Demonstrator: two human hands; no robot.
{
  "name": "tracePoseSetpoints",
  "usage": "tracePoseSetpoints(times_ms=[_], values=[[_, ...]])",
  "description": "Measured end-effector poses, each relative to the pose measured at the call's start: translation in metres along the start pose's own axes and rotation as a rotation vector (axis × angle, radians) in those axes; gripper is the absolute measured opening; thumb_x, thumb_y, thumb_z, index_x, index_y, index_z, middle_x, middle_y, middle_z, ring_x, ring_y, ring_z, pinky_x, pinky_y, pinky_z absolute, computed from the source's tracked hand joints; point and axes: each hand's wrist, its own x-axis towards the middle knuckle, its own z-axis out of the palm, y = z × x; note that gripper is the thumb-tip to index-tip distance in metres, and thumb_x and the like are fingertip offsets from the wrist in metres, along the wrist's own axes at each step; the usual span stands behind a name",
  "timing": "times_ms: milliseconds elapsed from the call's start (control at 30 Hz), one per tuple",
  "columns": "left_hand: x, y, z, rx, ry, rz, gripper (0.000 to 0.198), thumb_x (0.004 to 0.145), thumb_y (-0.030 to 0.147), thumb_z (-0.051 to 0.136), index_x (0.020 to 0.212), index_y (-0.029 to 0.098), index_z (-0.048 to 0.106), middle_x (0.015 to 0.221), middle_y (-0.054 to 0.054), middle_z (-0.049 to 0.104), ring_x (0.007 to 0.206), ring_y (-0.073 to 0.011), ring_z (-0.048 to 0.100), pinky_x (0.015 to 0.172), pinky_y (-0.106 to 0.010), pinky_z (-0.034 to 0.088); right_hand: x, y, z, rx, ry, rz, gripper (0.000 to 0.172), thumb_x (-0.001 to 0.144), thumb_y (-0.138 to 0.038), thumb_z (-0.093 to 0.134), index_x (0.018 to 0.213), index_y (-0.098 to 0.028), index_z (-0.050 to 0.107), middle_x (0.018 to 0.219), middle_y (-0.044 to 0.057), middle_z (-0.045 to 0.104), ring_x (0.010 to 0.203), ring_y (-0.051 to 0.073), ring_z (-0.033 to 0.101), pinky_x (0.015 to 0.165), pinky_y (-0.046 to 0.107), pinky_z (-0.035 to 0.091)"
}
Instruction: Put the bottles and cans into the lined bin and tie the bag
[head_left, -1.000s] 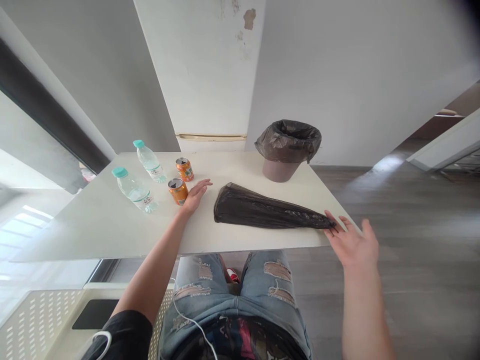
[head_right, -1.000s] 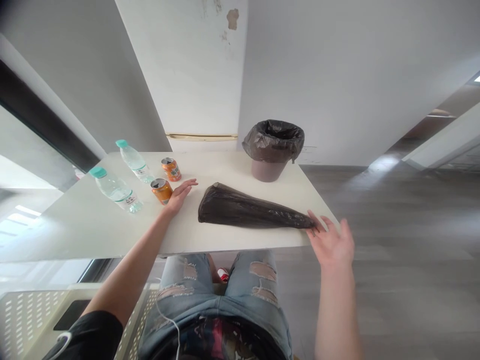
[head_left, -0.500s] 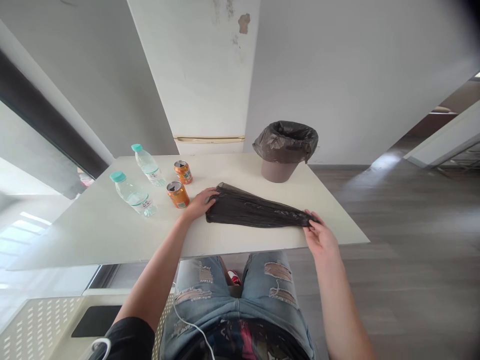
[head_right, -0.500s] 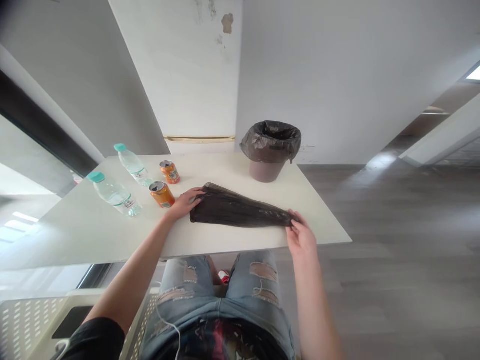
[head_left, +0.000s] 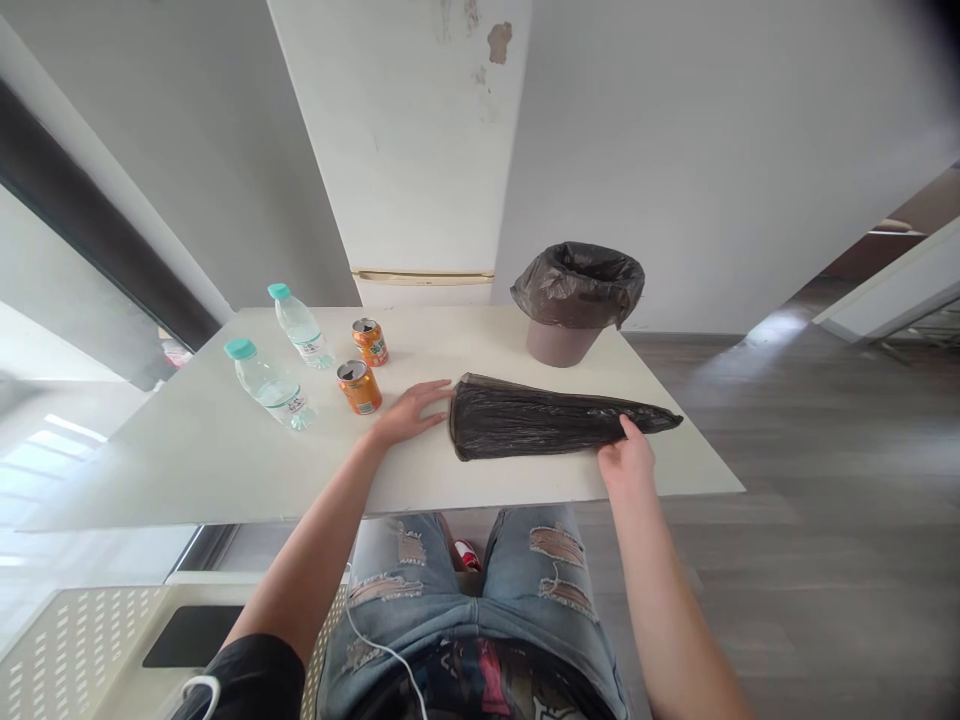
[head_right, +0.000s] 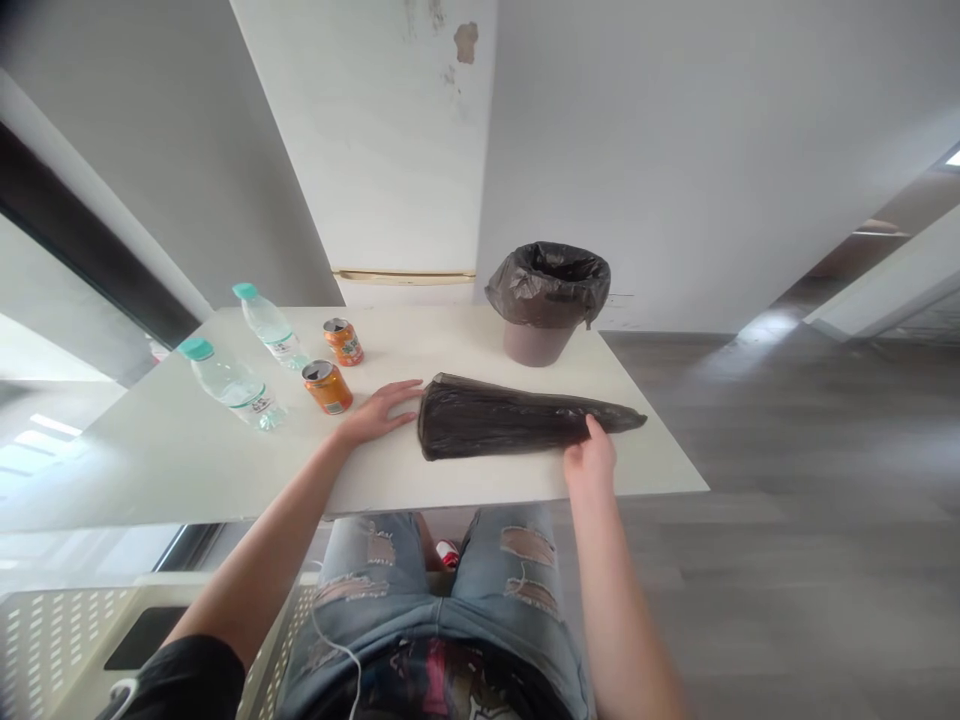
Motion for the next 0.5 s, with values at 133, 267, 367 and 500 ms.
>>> tracePoseSetpoints(times_ms=[133,267,367,500], values=[[0.001,0.006,0.002,0.117,-0.099,0.051,0.044,0.106,0.051,0.047,0.14,0.033,0.069,0.156,-0.006,0.058,0.146,-0.0287,0.05,0.125,-0.05,0.036,0.017,0.006,0.009,-0.056,0.006,-0.107,0.042,0.081,-0.026,0.073,0.121,-0.02,0.063,0.137,0.007,0.069,0.127,0.018,0.067,0.118,0.036,0.05],[0.0,0.005,0.003,0.132,-0.063,0.08,0.043,0.106,0.049,0.047,0.139,0.032,0.069,0.154,-0.006,0.059,0.143,-0.0282,0.052,0.122,-0.048,0.038,0.019,0.013,0.02,-0.178,0.013,-0.368,0.049,0.081,-0.031,0.068,0.128,-0.021,0.06,0.14,0.007,0.067,0.127,0.023,0.066,0.117,0.046,0.05],[0.0,0.002,0.004,0.136,-0.04,0.113,0.04,0.106,0.046,0.05,0.138,0.032,0.07,0.152,-0.006,0.061,0.141,-0.0283,0.054,0.12,-0.048,0.04,0.005,0.013,0.03,-0.317,-0.036,-0.611,0.051,0.087,-0.036,0.064,0.134,-0.017,0.06,0.138,0.012,0.068,0.126,0.026,0.066,0.115,0.048,0.05],[0.0,0.0,0.005,0.151,-0.031,0.135,0.038,0.106,0.044,0.052,0.137,0.03,0.069,0.152,-0.007,0.061,0.139,-0.0278,0.055,0.118,-0.048,0.041,-0.029,0.006,0.045,-0.67,-0.217,-0.895,0.049,0.097,-0.04,0.058,0.137,-0.013,0.062,0.129,0.017,0.072,0.12,0.03,0.069,0.111,0.051,0.052]])
